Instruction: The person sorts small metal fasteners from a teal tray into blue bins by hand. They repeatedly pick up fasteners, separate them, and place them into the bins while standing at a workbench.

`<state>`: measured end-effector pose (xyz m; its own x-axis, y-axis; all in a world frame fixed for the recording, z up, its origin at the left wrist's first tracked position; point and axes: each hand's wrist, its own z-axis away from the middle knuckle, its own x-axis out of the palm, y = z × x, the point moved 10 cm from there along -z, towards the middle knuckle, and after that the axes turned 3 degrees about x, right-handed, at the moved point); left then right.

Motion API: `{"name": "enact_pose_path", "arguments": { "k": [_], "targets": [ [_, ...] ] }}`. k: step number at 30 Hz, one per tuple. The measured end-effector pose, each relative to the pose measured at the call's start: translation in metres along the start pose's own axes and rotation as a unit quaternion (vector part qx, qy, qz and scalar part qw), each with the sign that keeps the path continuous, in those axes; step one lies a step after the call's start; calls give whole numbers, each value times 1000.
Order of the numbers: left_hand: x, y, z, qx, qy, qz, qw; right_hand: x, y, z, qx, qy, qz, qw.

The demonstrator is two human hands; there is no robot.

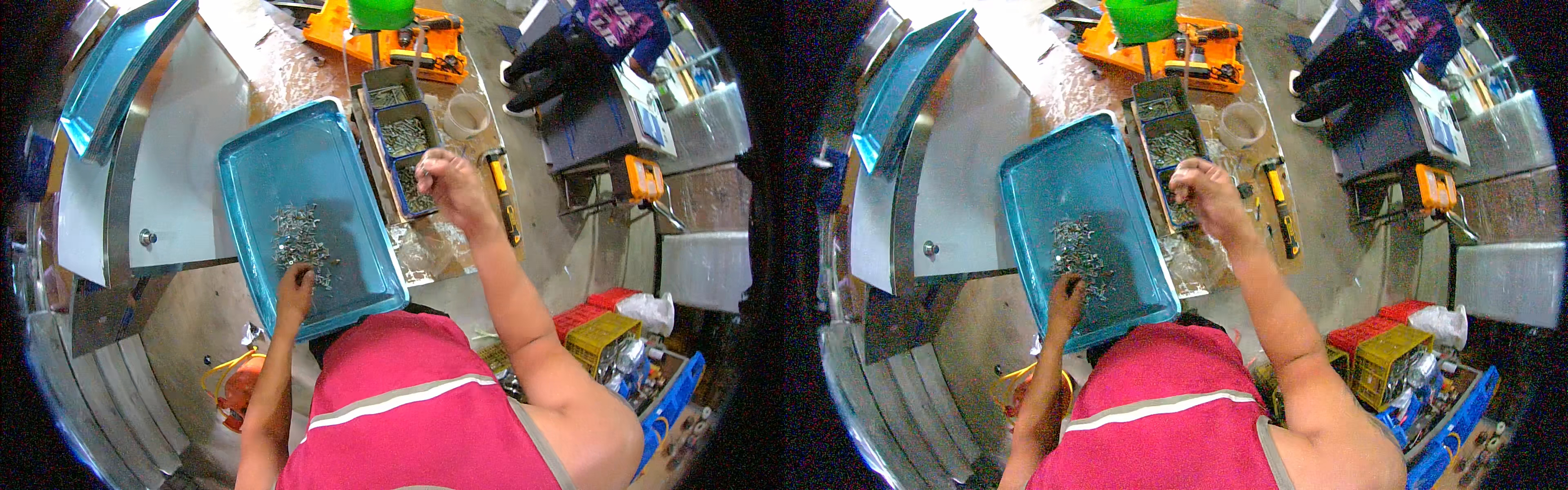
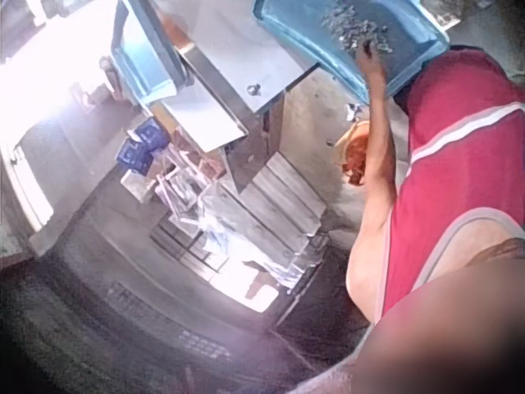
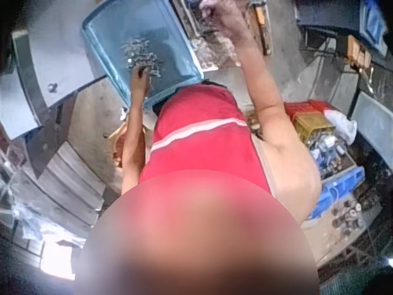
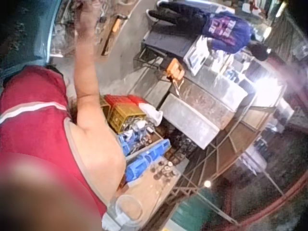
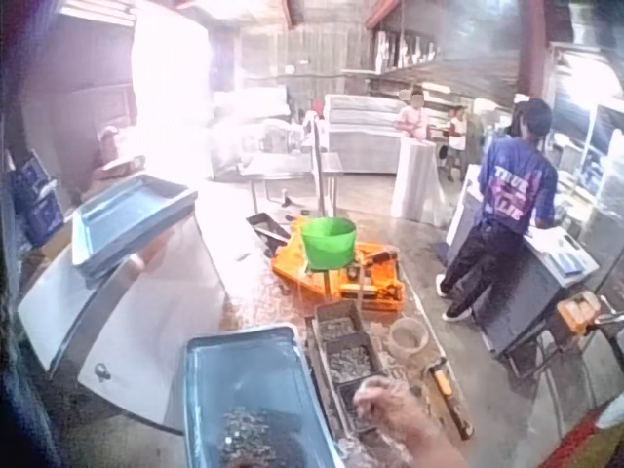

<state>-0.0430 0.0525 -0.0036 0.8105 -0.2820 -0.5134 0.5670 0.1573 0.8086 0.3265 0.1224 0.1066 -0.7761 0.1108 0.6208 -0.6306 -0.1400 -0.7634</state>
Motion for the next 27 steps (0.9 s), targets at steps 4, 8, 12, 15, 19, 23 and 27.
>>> {"name": "enact_pose_path", "arguments": {
  "k": [4, 8, 12, 15, 19, 23, 27],
  "targets": [
    [-32, -29, 15, -41, 47, -63, 996, -36, -34, -55, -51, 71, 216, 972],
    [-48, -47, 29, -35, 85, -70, 993, -55, -45, -101, -97, 114, 413, 899],
    [-51, -67, 46, -45, 99, -60, 992, -67, -40, -120, -106, 109, 448, 881],
    [-51, -78, 57, -51, 106, -58, 991, -70, -36, -127, -106, 98, 518, 843],
    [-49, -91, 64, -68, 106, -40, 991, -69, -31, -130, -132, 76, 569, 808],
    [-50, -102, 64, -92, 101, -28, 990, -73, -25, -131, -140, 63, 576, 803],
    [-51, -96, 60, -81, 114, -23, 990, -77, -29, -128, -112, 101, 569, 809]
  ]
}}
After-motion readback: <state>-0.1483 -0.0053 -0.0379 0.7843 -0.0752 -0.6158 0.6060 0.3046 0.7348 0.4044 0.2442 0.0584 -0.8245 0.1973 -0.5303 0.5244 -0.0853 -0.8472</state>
